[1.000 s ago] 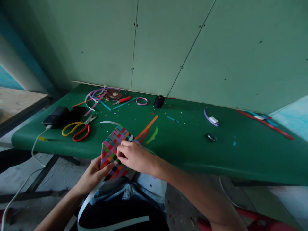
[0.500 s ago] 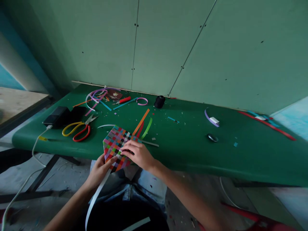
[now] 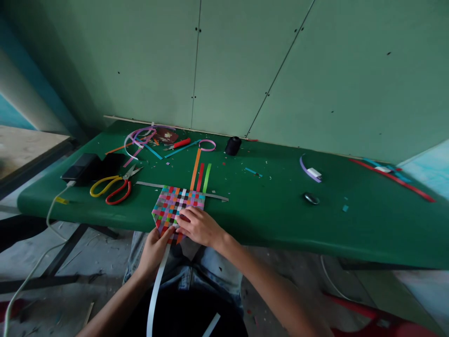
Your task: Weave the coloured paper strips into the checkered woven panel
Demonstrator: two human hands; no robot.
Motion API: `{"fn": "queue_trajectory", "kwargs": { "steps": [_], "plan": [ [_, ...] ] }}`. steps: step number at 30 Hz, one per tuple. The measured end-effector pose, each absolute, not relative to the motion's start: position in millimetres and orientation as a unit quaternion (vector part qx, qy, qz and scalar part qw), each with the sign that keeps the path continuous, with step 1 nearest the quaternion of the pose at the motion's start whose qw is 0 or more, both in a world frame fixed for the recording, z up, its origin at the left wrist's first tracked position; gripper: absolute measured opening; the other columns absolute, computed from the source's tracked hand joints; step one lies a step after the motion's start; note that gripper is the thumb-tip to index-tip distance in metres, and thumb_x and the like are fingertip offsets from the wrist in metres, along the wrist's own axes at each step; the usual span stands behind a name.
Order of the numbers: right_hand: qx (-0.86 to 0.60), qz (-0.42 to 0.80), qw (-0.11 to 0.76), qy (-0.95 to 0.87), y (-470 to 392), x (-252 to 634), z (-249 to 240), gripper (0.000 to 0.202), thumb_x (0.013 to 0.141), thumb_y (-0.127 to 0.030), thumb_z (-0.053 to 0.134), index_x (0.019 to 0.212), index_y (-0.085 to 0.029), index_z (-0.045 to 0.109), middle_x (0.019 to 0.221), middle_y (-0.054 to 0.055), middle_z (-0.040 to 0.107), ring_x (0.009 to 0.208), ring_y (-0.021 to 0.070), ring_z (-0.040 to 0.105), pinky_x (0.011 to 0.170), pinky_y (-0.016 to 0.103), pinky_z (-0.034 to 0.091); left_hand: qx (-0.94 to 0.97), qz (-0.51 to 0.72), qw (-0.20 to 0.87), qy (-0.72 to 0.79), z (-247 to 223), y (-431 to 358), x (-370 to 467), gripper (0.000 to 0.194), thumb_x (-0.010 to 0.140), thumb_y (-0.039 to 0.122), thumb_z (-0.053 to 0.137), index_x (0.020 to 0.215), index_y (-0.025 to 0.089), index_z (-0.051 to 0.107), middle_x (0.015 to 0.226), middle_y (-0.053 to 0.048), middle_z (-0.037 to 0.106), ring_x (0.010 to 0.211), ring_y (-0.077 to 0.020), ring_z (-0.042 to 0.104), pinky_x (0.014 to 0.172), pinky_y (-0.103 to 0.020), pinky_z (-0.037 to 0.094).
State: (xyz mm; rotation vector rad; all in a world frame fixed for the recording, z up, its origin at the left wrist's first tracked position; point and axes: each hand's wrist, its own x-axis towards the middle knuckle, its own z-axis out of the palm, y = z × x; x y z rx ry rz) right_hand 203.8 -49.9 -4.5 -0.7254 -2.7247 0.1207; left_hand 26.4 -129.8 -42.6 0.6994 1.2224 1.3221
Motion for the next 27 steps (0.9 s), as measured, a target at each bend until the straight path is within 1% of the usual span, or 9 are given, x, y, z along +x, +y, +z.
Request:
{"fn": "queue_trajectory", "kwargs": {
  "steps": [6,9,11,13,15,19,22,24,27],
  "plan": [
    [-0.243,0.052,0.16,-0.955,-40,212,-3,0.035,0.106,-0.033,0.061,0.139,-0.021,0.068,0.141,0.014,0.066,0.133,0.0292,0.058,0.113,0.051,0.053,0.282,0.554,0.586,0.52,-46,-132,28,0.049,0.086,0.057,0.077,0.113,0.016,0.07,0.1,-0.008,0.079,0.088,-0.0226,0.074,0.081,-0.031,0.057],
    [-0.273,0.07,0.176,-0.943,-29,217,-4,0.036,0.106,-0.026,0.06,0.141,-0.026,0.067,0.145,0.01,0.065,0.135,0.0272,0.058,0.116,0.051,0.052,0.317,0.508,0.626,0.5,-42,-138,14,0.045,0.09,0.061,0.07,0.108,0.02,0.07,0.091,-0.007,0.078,0.073,-0.0214,0.073,0.069,-0.031,0.056],
    [-0.294,0.074,0.181,-0.936,-18,221,-2,0.036,0.107,-0.021,0.056,0.141,-0.026,0.067,0.146,0.009,0.065,0.137,0.0261,0.057,0.118,0.051,0.05,0.389,0.484,0.571,0.537,-36,-139,0,0.041,0.092,0.06,0.067,0.097,0.02,0.072,0.08,-0.006,0.076,0.06,-0.0193,0.067,0.059,-0.028,0.051],
    [-0.302,0.08,0.182,-0.932,-6,224,0,0.035,0.108,-0.02,0.053,0.138,-0.025,0.069,0.144,0.009,0.066,0.138,0.0253,0.057,0.119,0.051,0.049,0.481,0.495,0.425,0.585,-26,-133,-14,0.033,0.092,0.053,0.069,0.087,0.021,0.074,0.073,-0.004,0.072,0.059,-0.0174,0.062,0.059,-0.026,0.046],
    [-0.305,0.095,0.196,-0.927,6,224,2,0.03,0.108,-0.021,0.053,0.13,-0.023,0.073,0.138,0.01,0.069,0.135,0.0246,0.06,0.119,0.05,0.048,0.566,0.497,0.29,0.59,-12,-114,-23,0.023,0.093,0.044,0.07,0.086,0.023,0.076,0.077,-0.005,0.071,0.069,-0.0188,0.064,0.071,-0.027,0.048],
    [-0.357,0.125,0.249,-0.892,27,213,0,0.028,0.109,-0.023,0.051,0.128,-0.02,0.071,0.131,0.011,0.071,0.125,0.0231,0.065,0.112,0.044,0.053,0.735,0.364,0.097,0.564,11,-49,-22,0.027,0.102,0.031,0.055,0.119,0.024,0.075,0.116,-0.013,0.074,0.117,-0.0304,0.063,0.102,-0.04,0.047],
    [-0.424,0.096,0.279,-0.857,42,198,-7,0.034,0.109,-0.019,0.044,0.134,-0.016,0.066,0.134,0.014,0.068,0.129,0.0261,0.061,0.112,0.044,0.052,0.791,0.258,0.034,0.554,12,-3,-12,0.042,0.104,0.024,0.046,0.143,0.02,0.063,0.15,-0.015,0.061,0.147,-0.0358,0.043,0.116,-0.052,0.039],
    [-0.443,0.069,0.272,-0.851,50,189,-12,0.037,0.109,-0.017,0.041,0.138,-0.011,0.063,0.139,0.017,0.065,0.131,0.0292,0.058,0.115,0.046,0.05,0.801,0.211,0.025,0.56,5,15,-6,0.047,0.107,0.023,0.04,0.15,0.019,0.057,0.158,-0.014,0.055,0.153,-0.038,0.037,0.119,-0.058,0.033],
    [-0.452,0.036,0.252,-0.855,55,180,-20,0.04,0.108,-0.016,0.039,0.139,-0.007,0.063,0.14,0.019,0.065,0.128,0.0318,0.056,0.115,0.049,0.048,0.799,0.192,0.028,0.569,-7,24,-2,0.05,0.11,0.029,0.034,0.156,0.021,0.051,0.161,-0.012,0.052,0.153,-0.0371,0.038,0.121,-0.06,0.031]
  ]
}}
